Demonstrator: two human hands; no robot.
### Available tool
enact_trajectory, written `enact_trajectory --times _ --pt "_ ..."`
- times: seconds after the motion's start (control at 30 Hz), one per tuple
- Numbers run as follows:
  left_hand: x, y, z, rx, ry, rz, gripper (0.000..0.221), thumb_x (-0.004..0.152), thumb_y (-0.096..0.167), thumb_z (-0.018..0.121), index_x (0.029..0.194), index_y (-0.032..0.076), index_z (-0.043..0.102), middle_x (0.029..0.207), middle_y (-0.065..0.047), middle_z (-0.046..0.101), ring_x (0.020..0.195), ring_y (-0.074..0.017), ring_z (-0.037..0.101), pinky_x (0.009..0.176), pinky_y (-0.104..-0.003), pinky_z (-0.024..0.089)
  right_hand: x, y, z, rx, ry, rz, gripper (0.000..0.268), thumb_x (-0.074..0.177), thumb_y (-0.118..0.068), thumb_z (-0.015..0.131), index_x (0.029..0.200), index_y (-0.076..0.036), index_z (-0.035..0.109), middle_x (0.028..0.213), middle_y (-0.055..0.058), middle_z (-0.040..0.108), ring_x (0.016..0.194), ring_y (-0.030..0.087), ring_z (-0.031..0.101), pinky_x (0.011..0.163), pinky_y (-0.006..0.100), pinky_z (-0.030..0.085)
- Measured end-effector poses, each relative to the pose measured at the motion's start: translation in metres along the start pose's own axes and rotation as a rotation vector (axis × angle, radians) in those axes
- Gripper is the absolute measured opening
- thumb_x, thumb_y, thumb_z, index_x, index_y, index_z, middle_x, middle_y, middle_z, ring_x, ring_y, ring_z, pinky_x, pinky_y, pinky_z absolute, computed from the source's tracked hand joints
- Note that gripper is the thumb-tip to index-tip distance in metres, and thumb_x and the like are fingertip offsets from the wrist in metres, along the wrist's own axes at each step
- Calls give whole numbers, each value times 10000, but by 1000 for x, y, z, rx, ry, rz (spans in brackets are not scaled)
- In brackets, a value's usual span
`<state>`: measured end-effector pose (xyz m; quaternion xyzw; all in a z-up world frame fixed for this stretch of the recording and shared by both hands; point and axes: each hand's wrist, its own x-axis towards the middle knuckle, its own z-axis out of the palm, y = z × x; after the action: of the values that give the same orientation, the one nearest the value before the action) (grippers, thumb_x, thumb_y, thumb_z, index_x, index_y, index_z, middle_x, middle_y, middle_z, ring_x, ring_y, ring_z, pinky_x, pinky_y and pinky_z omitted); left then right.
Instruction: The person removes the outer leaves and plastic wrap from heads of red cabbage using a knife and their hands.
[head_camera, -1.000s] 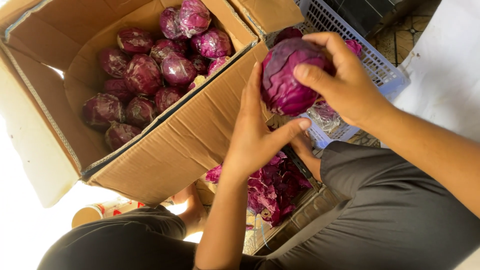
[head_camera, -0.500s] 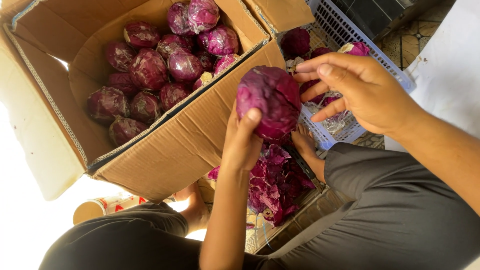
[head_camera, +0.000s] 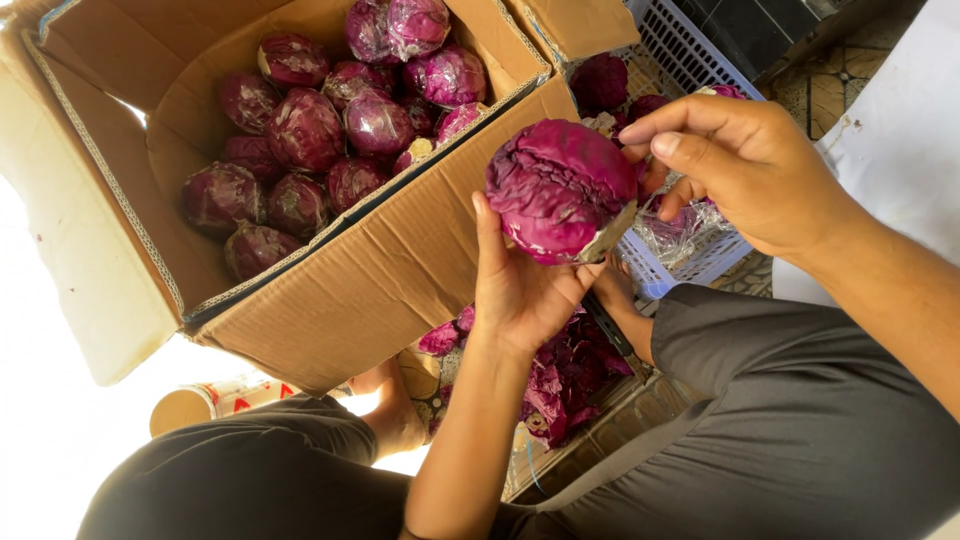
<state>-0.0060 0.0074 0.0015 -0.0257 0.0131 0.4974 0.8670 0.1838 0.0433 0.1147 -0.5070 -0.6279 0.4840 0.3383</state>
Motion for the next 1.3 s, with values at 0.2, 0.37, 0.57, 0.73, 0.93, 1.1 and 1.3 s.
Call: enact_trajectory --times 0.2,0.37,0.57,0.73,0.93,1.1,1.3 --pt "1 -1 -3 42 60 42 866 878 684 645 1489 99 465 1389 -197 590 1207 -310 620 958 -391 578 -3 -10 1 -118 -11 -4 250 1028 15 515 1218 35 675 1113 177 698 870 216 642 631 320 626" --pt "-4 9 1 80 -78 68 788 882 464 780 1493 96 445 1419 -204 537 1245 -324 577 1014 -430 552 -3 -6 0 -114 -8 -17 243 1031 11 520 1213 31 679 1125 167 702 925 214 661 636 318 628" --pt "-6 10 -2 178 -235 172 850 888 328 877 1525 16 409 1471 -208 531 1374 -341 510 1241 -482 386 -1 -4 0 -126 -11 -16 241 1033 14 521 1212 28 681 1126 162 710 976 222 685 638 312 628" --pt "-7 14 -16 248 -169 193 940 843 336 935 1524 6 378 1462 -216 530 1363 -343 513 1227 -474 399 0 2 3 -162 -21 -7 243 1030 8 523 1206 25 690 1107 155 728 940 212 695 644 306 636" --pt "-15 18 -5 345 -254 212 848 896 381 911 1496 17 435 1428 -175 574 1351 -343 539 1215 -488 448 6 31 7 -271 -78 182 232 1065 -50 526 1188 -20 720 856 91 671 656 177 642 618 292 573" --pt "-4 26 -23 427 -379 335 764 1016 495 616 1602 76 363 1537 -200 524 1447 -386 493 1235 -662 346 12 84 27 -524 -325 71 249 904 -231 714 996 0 722 803 253 736 774 403 750 576 504 577" --pt "-15 32 -31 444 -385 395 715 1032 390 572 1608 65 301 1552 -220 478 1453 -430 456 1244 -705 315 8 148 51 -1016 -940 175 367 941 -346 560 1075 -25 675 948 221 653 824 384 693 620 464 525"
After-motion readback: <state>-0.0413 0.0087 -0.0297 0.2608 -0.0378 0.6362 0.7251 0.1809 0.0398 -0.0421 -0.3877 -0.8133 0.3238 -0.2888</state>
